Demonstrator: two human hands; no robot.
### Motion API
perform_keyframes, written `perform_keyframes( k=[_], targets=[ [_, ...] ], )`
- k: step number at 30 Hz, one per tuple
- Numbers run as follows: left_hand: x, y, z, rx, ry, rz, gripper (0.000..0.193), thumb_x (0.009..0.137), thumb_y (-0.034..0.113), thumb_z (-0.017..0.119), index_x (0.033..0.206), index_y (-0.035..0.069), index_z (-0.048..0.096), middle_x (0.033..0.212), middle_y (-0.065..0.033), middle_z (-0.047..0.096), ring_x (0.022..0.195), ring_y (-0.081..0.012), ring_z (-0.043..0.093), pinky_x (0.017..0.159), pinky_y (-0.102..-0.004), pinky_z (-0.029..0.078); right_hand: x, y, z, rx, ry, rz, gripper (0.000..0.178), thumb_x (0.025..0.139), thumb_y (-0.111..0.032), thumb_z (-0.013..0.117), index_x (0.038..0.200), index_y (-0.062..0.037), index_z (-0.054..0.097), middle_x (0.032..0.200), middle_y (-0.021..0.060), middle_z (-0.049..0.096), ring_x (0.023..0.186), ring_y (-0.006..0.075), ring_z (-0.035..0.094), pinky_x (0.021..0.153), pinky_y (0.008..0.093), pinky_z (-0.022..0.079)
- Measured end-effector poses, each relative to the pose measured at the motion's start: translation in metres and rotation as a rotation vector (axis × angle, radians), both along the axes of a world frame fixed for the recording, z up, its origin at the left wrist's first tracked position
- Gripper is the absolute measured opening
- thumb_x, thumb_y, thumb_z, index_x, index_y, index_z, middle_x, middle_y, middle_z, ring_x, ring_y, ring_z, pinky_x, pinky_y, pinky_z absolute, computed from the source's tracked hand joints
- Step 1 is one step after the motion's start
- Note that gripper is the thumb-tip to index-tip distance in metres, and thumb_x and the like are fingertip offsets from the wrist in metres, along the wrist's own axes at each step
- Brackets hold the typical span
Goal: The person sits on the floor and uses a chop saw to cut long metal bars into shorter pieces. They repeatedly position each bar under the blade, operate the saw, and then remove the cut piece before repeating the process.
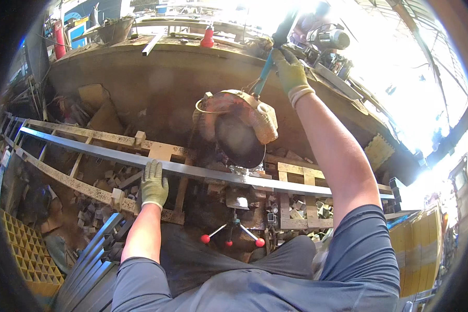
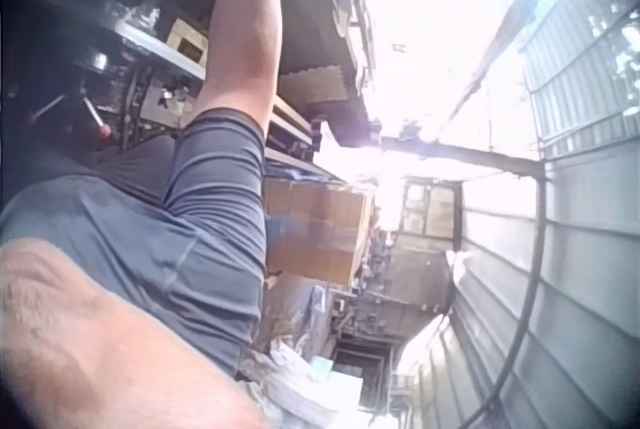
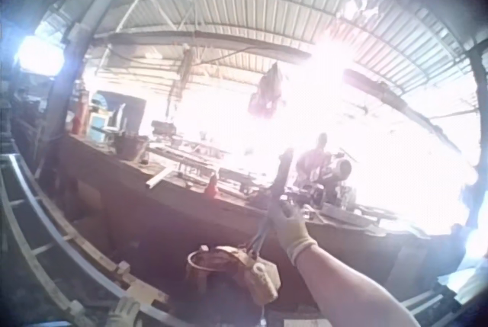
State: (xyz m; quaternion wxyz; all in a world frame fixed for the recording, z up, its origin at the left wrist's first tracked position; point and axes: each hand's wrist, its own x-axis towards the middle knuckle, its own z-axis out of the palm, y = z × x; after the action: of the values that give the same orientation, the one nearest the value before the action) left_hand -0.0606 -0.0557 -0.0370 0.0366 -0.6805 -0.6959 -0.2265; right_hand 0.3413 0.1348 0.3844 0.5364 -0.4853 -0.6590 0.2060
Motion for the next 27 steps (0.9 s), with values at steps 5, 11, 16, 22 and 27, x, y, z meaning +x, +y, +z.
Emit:
perform_keyframes(
  k=[5,11,16,22,27],
  targets=[
    [-0.002,-0.001,-0.001,0.011,-0.011,0.003,0.070,0.103,0.026,0.067,0.169,0.005,0.051,0.182,-0.0138,0.041,0.170,-0.0368,0.033,0.139,-0.0550,0.029,-0.018,0.016,0.011,0.056,0.033,0.009,0.066,0.106,-0.054,0.076,0.147,-0.0022,0.072,0.131,0.0129,0.079,0.123,0.0227,0.071,0.112,0.0392,0.052],
    [0.006,0.005,0.000,0.060,-0.030,-0.032,0.070,0.102,0.024,0.068,0.167,0.005,0.052,0.181,-0.0148,0.042,0.169,-0.0376,0.034,0.139,-0.0558,0.029,-0.010,0.064,0.028,0.103,0.350,-0.099,0.039,0.104,-0.037,0.083,0.125,-0.0049,0.079,0.103,0.0030,0.076,0.094,0.0139,0.069,0.084,0.0321,0.055],
    [0.000,0.003,-0.003,0.042,-0.015,-0.025,0.070,0.102,0.024,0.068,0.168,0.004,0.051,0.181,-0.0155,0.041,0.169,-0.0393,0.034,0.138,-0.0567,0.029,-0.016,0.052,0.057,0.171,0.293,0.039,0.049,0.094,-0.039,0.088,0.123,-0.0004,0.079,0.093,0.0076,0.078,0.081,0.0174,0.072,0.075,0.0361,0.058],
    [-0.011,-0.006,-0.007,0.039,-0.013,-0.008,0.071,0.103,0.024,0.066,0.169,0.004,0.050,0.183,-0.0149,0.039,0.170,-0.0395,0.033,0.138,-0.0565,0.029,-0.036,0.048,0.087,0.049,0.122,-0.095,0.028,0.098,-0.023,0.082,0.113,-0.0008,0.077,0.091,0.0102,0.080,0.081,0.0214,0.077,0.076,0.0352,0.062],
    [0.009,0.011,0.001,0.046,-0.028,-0.051,0.070,0.104,0.024,0.065,0.169,0.005,0.050,0.183,-0.0138,0.039,0.170,-0.0382,0.032,0.138,-0.0558,0.029,0.019,0.098,0.094,0.211,-0.044,-0.036,0.025,0.094,-0.016,0.080,0.111,0.0031,0.077,0.089,0.0134,0.080,0.077,0.0234,0.076,0.071,0.0390,0.063]
  ],
)
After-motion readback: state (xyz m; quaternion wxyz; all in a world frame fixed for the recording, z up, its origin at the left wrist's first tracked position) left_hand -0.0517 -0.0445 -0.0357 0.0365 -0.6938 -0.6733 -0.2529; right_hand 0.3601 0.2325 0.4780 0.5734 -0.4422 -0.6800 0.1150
